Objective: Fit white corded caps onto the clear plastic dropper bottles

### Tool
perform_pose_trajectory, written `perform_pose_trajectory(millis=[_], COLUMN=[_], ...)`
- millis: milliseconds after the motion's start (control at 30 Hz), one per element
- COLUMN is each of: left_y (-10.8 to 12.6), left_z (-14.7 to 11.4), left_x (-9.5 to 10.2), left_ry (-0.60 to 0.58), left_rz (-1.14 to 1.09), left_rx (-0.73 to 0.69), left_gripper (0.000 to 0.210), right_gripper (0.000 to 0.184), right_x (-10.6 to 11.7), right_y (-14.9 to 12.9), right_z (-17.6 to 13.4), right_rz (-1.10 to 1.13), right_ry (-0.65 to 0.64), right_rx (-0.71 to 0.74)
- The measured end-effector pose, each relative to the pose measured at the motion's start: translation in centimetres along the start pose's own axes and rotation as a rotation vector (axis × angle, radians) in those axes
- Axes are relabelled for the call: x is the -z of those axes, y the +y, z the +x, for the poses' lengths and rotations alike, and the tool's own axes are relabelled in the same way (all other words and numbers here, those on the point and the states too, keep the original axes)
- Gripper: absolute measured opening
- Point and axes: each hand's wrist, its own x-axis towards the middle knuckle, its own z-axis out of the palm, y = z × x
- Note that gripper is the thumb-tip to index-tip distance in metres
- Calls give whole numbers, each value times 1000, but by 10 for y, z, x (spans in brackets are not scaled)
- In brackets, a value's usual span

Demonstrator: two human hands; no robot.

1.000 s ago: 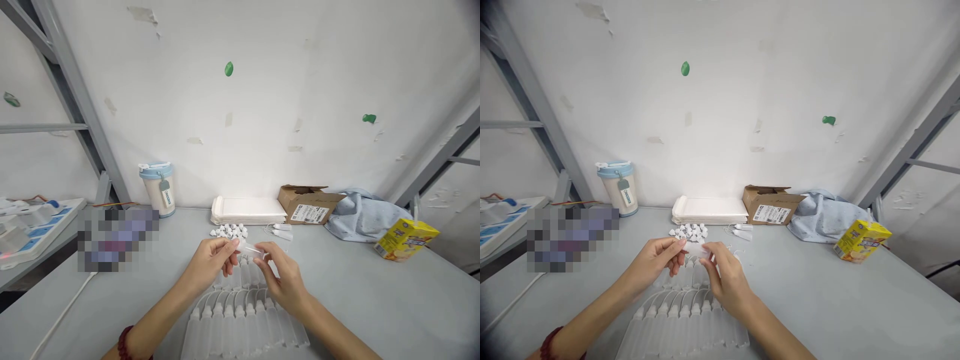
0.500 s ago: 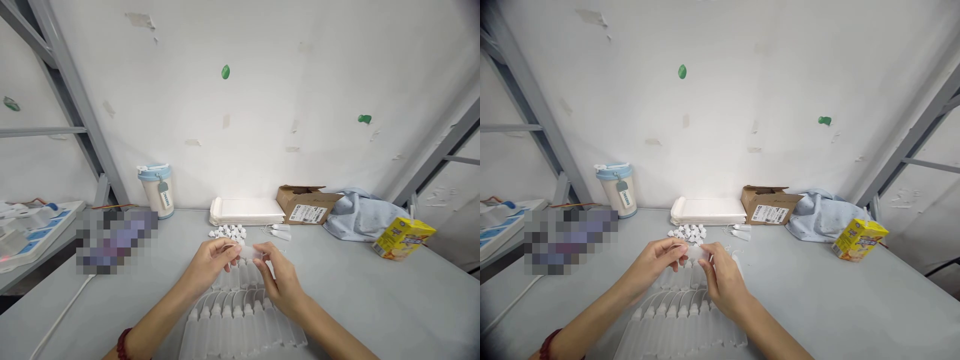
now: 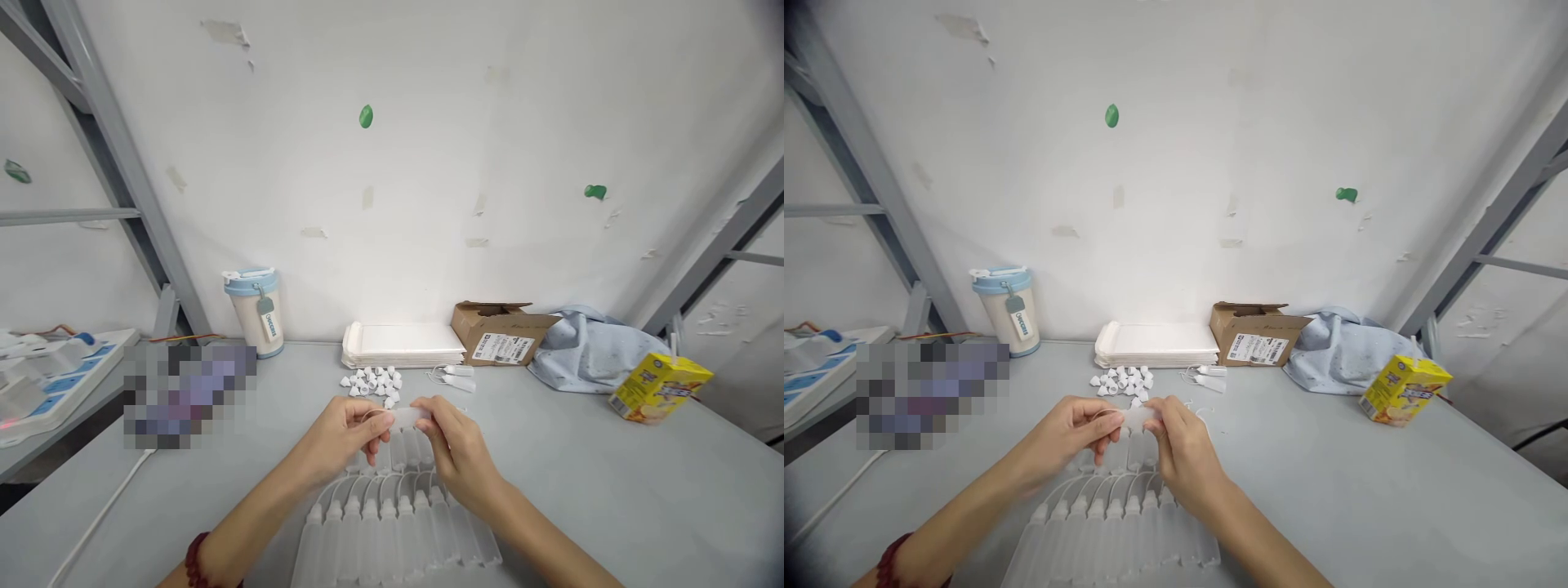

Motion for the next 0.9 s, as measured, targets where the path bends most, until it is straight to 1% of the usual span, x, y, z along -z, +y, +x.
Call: perform_pose_trajectory(millis=[133,200,233,267,333,400,433,500,533,600,667,700,733,800,900], left_y=[-7,-8,-8,-8,-6,-6,-7,-12,-15,-25,-34,-39,-42,-48,-53], left_z=[2,2,2,2,2,4,6,11,14,20,24,26,27,28,30], left_x=[-5,-6,-6,-6,-3,2,6,17,24,40,54,60,64,67,63], left_ry=[145,198,203,195,158,141,156,238,307,434,492,494,490,457,374], left_rz=[306,465,517,538,499,415,386,398,444,580,767,846,874,903,918], left_rx=[-224,-332,-360,-366,-326,-256,-225,-176,-170,-165,-191,-221,-235,-260,-291], left_gripper=[25,23,22,21,20,22,24,27,27,26,27,27,26,24,25], right_gripper=[25,25,26,26,27,26,26,26,28,29,31,31,30,29,29], right_x=[6,7,7,7,6,7,9,15,19,29,38,41,45,50,55], right_y=[-2,-2,-2,-2,-1,2,5,16,24,40,56,63,69,78,87], right_z=[5,6,7,7,8,10,11,14,16,19,22,23,23,24,23], right_rz=[182,277,319,352,380,337,280,119,25,-114,-189,-202,-204,-197,-187], right_ry=[-147,-189,-199,-205,-199,-161,-120,-12,48,98,69,27,4,-34,-78], right_rx=[-341,-441,-470,-486,-478,-430,-402,-354,-342,-338,-386,-415,-432,-450,-461])
